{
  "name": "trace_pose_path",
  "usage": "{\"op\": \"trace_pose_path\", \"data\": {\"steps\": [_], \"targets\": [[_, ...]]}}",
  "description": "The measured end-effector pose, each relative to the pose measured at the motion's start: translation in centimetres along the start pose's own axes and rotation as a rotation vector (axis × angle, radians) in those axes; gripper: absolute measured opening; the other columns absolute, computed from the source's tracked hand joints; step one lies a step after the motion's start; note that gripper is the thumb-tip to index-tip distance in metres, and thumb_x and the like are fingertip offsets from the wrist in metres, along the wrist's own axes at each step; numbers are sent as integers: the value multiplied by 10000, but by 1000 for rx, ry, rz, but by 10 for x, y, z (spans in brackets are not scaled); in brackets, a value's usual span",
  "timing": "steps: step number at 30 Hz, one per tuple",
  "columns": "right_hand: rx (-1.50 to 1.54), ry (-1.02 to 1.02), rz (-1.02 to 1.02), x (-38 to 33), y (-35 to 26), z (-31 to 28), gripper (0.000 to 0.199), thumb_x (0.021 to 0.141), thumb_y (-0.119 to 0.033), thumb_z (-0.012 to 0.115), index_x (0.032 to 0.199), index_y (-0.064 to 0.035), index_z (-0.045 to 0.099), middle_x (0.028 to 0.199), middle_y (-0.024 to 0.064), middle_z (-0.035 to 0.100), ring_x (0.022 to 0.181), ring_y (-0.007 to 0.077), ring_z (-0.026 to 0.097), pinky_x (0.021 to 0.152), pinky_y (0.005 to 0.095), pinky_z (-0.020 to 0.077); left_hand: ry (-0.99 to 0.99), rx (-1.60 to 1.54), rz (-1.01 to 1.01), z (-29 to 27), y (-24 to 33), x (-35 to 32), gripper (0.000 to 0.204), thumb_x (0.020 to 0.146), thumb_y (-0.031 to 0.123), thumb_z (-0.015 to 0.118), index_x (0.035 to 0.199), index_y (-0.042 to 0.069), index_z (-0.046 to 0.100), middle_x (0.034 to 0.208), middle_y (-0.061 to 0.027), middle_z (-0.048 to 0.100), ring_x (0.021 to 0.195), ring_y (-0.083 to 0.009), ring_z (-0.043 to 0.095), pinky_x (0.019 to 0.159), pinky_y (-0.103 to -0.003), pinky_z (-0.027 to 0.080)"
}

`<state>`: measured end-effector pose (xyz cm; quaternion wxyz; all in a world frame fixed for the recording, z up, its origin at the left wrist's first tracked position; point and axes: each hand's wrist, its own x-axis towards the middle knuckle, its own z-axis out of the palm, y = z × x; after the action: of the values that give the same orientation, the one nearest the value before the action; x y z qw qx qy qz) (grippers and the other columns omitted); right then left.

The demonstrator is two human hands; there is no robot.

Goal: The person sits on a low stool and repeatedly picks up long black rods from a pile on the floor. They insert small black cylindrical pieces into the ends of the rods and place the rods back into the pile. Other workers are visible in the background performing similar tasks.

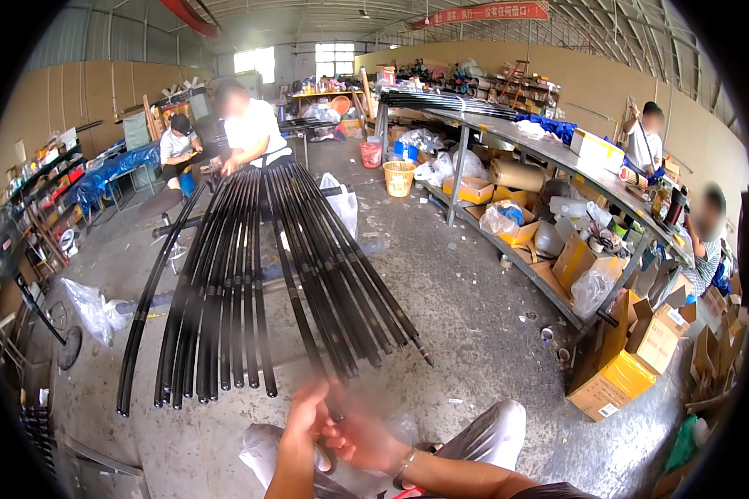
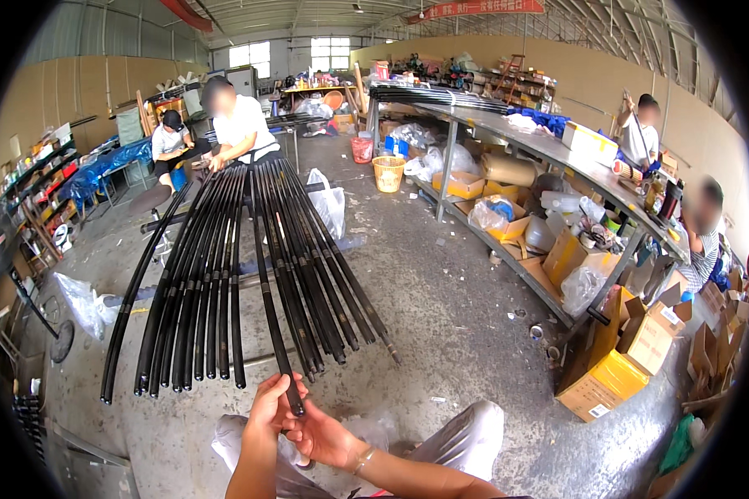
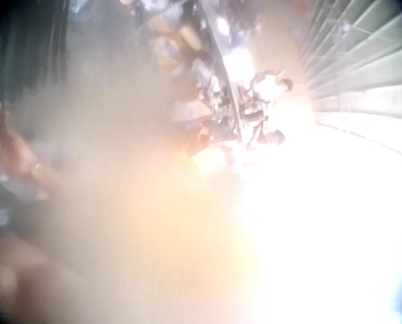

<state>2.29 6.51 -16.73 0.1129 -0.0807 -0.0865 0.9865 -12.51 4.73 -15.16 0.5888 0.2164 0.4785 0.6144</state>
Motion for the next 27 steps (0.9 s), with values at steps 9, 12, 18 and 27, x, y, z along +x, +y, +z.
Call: {"op": "trace_pose_path", "data": {"steps": [9, 12, 18, 27], "targets": [[33, 45, -1, 3, 2, -1, 426, 941, -498, 368, 1035, -99, 486, 884, 21, 526, 719, 113, 476, 572, 183, 448, -13, -31, 31, 8, 9, -8, 245, 910, 242, 547, 1008, 20, 581, 831, -93, 620, 754, -164, 596, 641, -293, 511], [-15, 138, -59, 5, 5, 12, 409, 945, -483, 374, 998, -100, 507, 864, 16, 525, 703, 111, 470, 571, 193, 438, 12, -37, -16, -6, 2, 1, 252, 905, 234, 554, 1016, 9, 578, 838, -101, 616, 779, -175, 592, 680, -296, 503], [-49, 109, -51, -4, -1, -2, 352, 951, -428, 418, 1000, -102, 540, 836, 5, 524, 702, 103, 465, 566, 213, 409, 2, -100, 23, 3, 7, -3, 232, 901, 210, 559, 998, 0, 569, 841, -105, 608, 770, -187, 591, 700, -308, 494], [70, 170, -19, -8, 2, -8, 342, 960, -353, 441, 1057, -49, 564, 856, -11, 543, 719, 90, 472, 587, 196, 404, 26, 117, 46, 0, -13, 6, 194, 888, 191, 582, 993, 31, 554, 856, -61, 598, 671, -124, 564, 539, -237, 486]]}}
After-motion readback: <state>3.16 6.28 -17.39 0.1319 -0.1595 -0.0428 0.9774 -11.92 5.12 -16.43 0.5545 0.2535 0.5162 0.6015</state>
